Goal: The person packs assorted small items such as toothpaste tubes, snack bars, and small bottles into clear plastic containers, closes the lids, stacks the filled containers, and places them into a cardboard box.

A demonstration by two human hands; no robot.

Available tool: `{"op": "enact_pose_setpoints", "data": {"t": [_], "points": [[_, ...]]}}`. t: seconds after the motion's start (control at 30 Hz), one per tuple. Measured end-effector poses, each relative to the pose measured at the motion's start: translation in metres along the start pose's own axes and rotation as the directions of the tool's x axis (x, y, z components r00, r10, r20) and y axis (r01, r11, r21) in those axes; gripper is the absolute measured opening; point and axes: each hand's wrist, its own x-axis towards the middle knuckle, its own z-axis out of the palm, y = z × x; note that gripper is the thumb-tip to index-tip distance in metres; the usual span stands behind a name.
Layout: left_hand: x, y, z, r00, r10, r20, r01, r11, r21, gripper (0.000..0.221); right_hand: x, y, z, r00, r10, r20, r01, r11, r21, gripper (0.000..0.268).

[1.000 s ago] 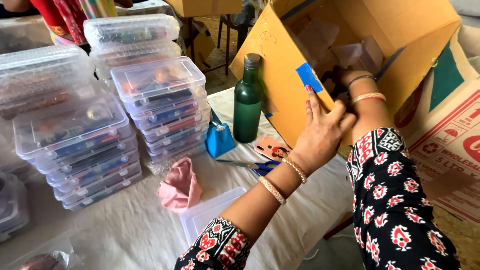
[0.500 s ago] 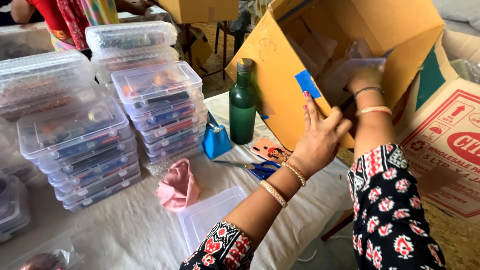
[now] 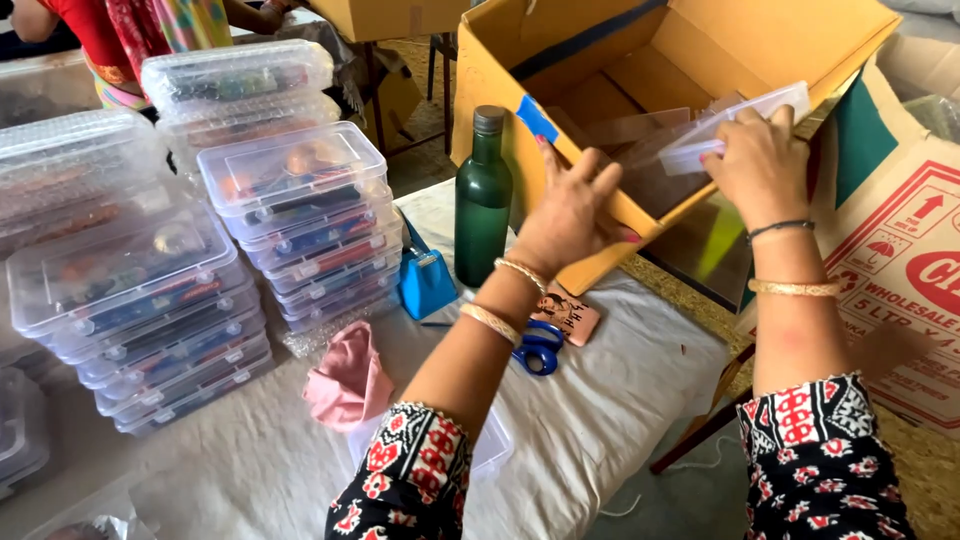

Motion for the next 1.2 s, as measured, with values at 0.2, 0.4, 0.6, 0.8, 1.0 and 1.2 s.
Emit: {"op": "enact_pose_setpoints", "data": {"t": [0.2, 0.4, 0.6, 0.8, 1.0, 1.2], "points": [[0.008, -0.031, -0.009, 1.000, 0.028, 0.007, -0.027, 0.996, -0.090, 0.071, 0.012, -0.013, 0.004, 0.995, -0.022, -0.096, 0.040, 0.980, 0.195, 0.022], [0.014, -0.072, 0.014, 0.981, -0.151, 0.123, 0.153, 0.988, -0.004, 0.092, 0.058, -0.028, 0.033, 0.995, -0.040, -0.088, 0.059, 0.974, 0.218, 0.020], [0.012, -0.039, -0.021, 0.972, -0.166, 0.164, 0.173, 0.984, -0.032, 0.096, 0.078, -0.009, 0.058, 0.981, 0.006, -0.195, 0.035, 0.978, 0.207, 0.017], [-0.039, -0.005, -0.093, 0.991, 0.026, 0.131, -0.017, 0.997, -0.070, 0.047, 0.052, 0.000, 0.024, 0.948, 0.096, -0.304, -0.018, 0.969, 0.248, 0.017], [-0.134, 0.036, -0.190, 0.911, -0.100, 0.401, 0.117, 0.993, -0.018, 0.028, -0.012, -0.015, -0.030, 0.816, 0.091, -0.571, 0.092, 0.954, 0.284, 0.018], [-0.242, 0.031, -0.228, 0.788, -0.240, 0.567, 0.243, 0.967, 0.071, 0.028, -0.153, -0.049, -0.061, 0.847, 0.152, -0.509, 0.144, 0.856, 0.496, 0.017]]}}
